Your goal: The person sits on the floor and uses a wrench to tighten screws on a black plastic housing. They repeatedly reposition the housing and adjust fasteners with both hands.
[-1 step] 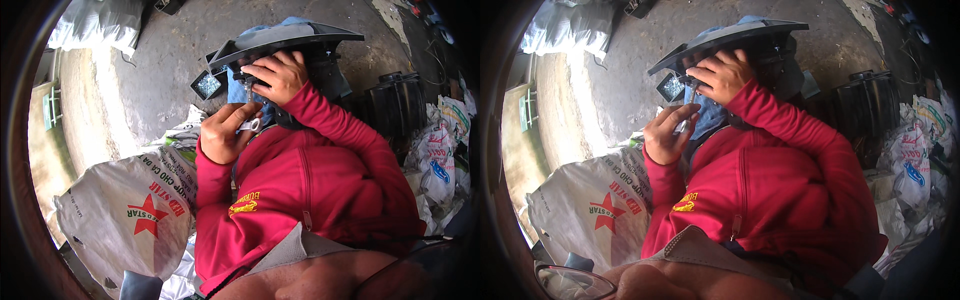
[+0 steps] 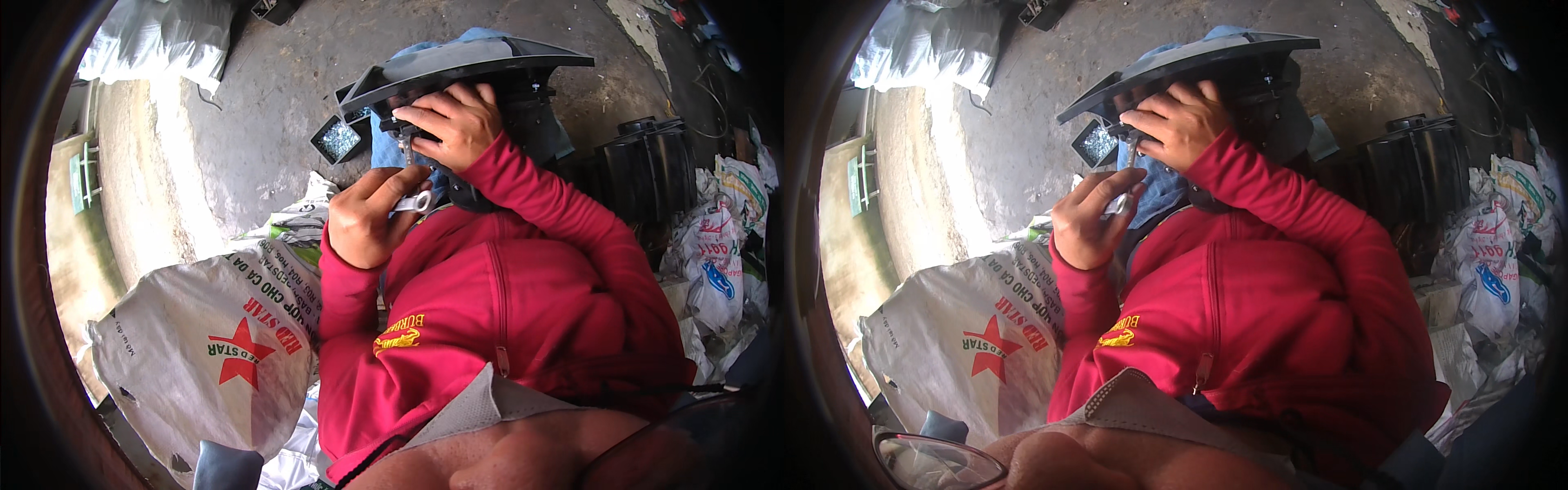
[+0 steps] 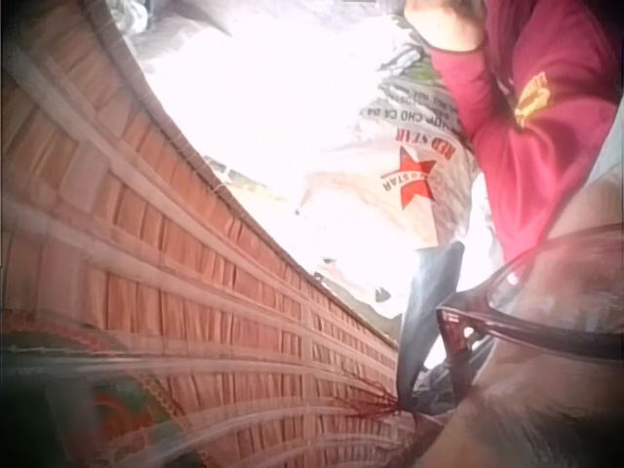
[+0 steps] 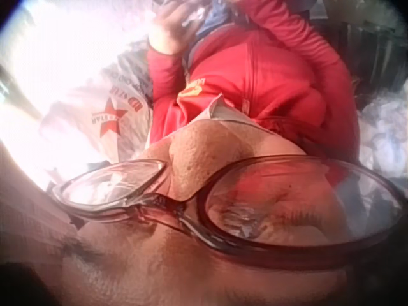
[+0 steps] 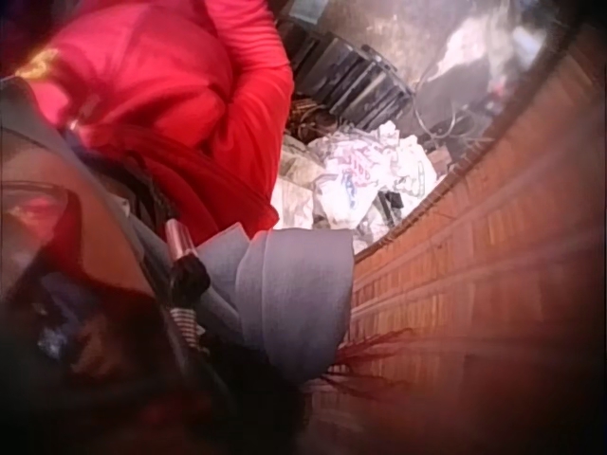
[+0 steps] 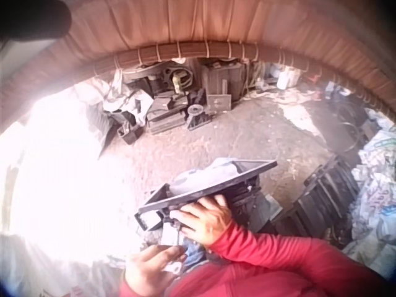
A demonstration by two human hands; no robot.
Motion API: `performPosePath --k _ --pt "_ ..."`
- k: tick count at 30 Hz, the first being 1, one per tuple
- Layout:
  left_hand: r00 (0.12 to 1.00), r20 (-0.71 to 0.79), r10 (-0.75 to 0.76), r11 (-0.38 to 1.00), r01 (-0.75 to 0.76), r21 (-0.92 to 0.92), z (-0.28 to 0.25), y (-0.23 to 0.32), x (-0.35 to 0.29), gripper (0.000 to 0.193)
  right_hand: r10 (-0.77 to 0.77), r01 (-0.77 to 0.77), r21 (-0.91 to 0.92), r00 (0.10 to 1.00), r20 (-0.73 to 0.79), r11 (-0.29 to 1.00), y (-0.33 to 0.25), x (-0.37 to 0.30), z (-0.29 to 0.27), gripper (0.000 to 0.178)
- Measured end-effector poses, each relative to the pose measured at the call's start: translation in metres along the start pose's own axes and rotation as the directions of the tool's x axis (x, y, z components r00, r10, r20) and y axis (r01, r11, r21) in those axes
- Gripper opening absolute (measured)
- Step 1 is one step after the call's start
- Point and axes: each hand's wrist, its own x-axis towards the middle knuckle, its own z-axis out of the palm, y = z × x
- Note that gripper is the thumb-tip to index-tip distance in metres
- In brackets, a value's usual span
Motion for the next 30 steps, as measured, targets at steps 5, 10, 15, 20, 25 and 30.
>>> performPosePath --k 5,10,15,20,25,30 --pt "0.99 0.138 0.034 0.974 -0.064 0.216 0.003 0.008 0.015 0.04 -0.017 0.017 0.005 0.999 -0.043 1.0 0.004 0.002 0.005 0.046" --pt "1.0 -0.023 -0.009 0.999 0.01 0.038 0.001 -0.017 0.013 0.036 -0.024 0.022 -0.029 0.998 -0.05 0.999 0.003 0.002 0.005 0.045" --pt "0.984 0.11 0.141 0.976 -0.157 0.151 -0.007 -0.011 0.007 0.044 -0.032 0.03 -0.049 0.999 -0.034 0.998 0.002 0.002 0.007 0.046" --pt "0.981 0.109 0.159 0.965 -0.177 0.193 -0.01 -0.011 0.013 0.042 -0.056 0.052 -0.058 0.997 -0.058 0.997 0.002 0.003 0.008 0.046" --pt "0.988 0.01 0.152 0.981 -0.152 0.118 -0.012 -0.021 0.008 0.044 -0.045 0.044 -0.034 0.998 -0.047 0.998 0.002 0.004 0.005 0.044" --pt "0.997 -0.033 0.067 0.995 -0.064 0.071 -0.016 -0.024 0.004 0.043 -0.029 0.028 -0.005 0.998 -0.061 1.0 0.002 0.004 0.008 0.041"
